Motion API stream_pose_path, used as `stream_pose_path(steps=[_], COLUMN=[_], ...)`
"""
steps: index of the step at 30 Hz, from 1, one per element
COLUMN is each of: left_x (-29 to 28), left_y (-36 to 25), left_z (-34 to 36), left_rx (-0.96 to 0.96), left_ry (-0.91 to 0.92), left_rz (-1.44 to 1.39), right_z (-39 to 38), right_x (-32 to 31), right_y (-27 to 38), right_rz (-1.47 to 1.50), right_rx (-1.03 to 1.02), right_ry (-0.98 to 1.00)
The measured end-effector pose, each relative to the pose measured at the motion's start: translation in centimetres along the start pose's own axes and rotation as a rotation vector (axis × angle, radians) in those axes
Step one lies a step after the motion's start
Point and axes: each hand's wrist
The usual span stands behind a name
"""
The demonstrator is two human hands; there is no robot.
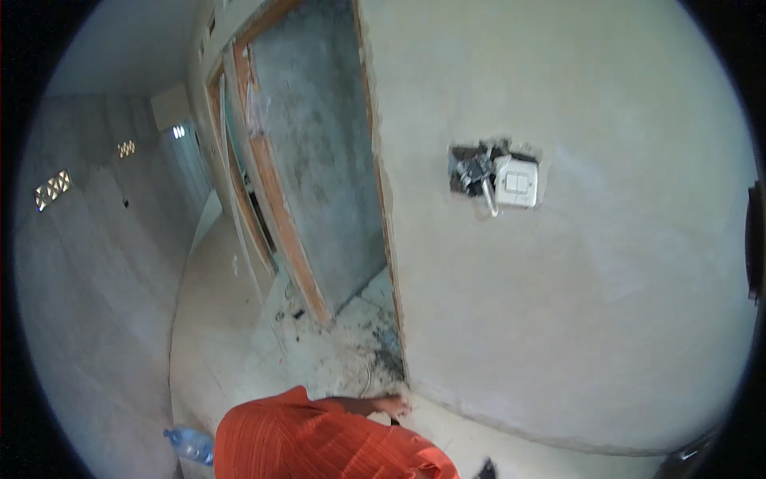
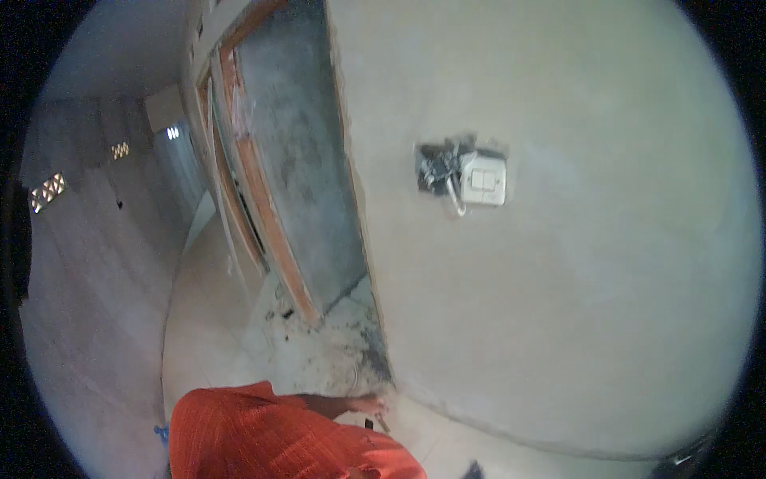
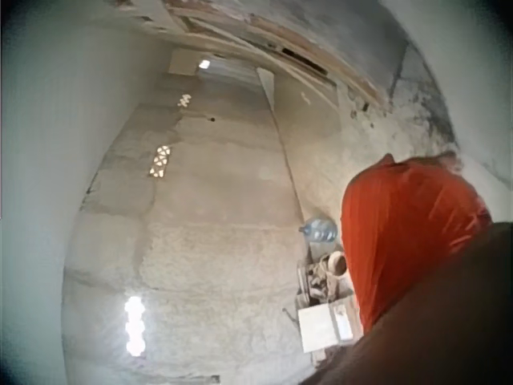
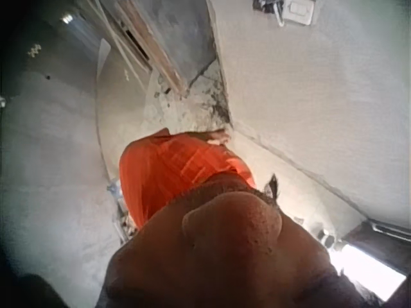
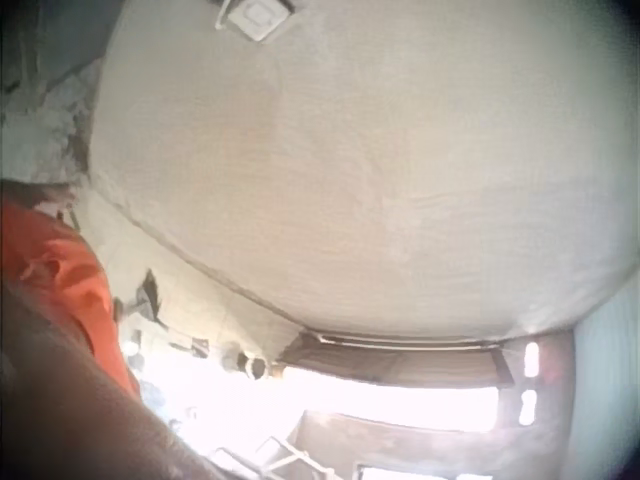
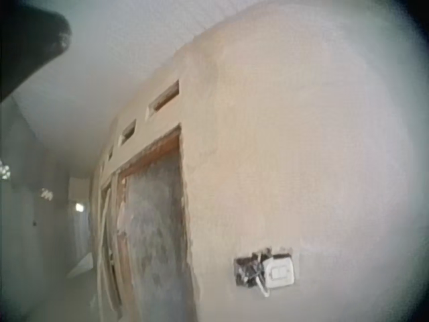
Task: The person applies plaster to the edge of a wall using a trowel and a hawk, smoothing the material along the corner.
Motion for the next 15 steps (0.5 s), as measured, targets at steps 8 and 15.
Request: stream_pose_path(steps=[8,15], left_x=[-1.5,3.5], left_y=[1.1,-1.9], left_z=[4.2,10.6], left_rx=[0.066,-0.559], left_ry=[0.126,0.224], left_rz=[-0.234,-0.395], right_z=[-7.0,-19.2], right_x=[-2.3,-4.7], right_y=[-10.0,-8.6], right_rz=[0.164,0.645], right_rx=[0.108,0.28], right_ry=[-0.261,-0.622])
Point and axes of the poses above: each hand's wrist, its own z-axis towards the middle knuckle, its own x-axis out of the palm, y = z × x, and after that the axes turned 9 degrees about x, right-handed
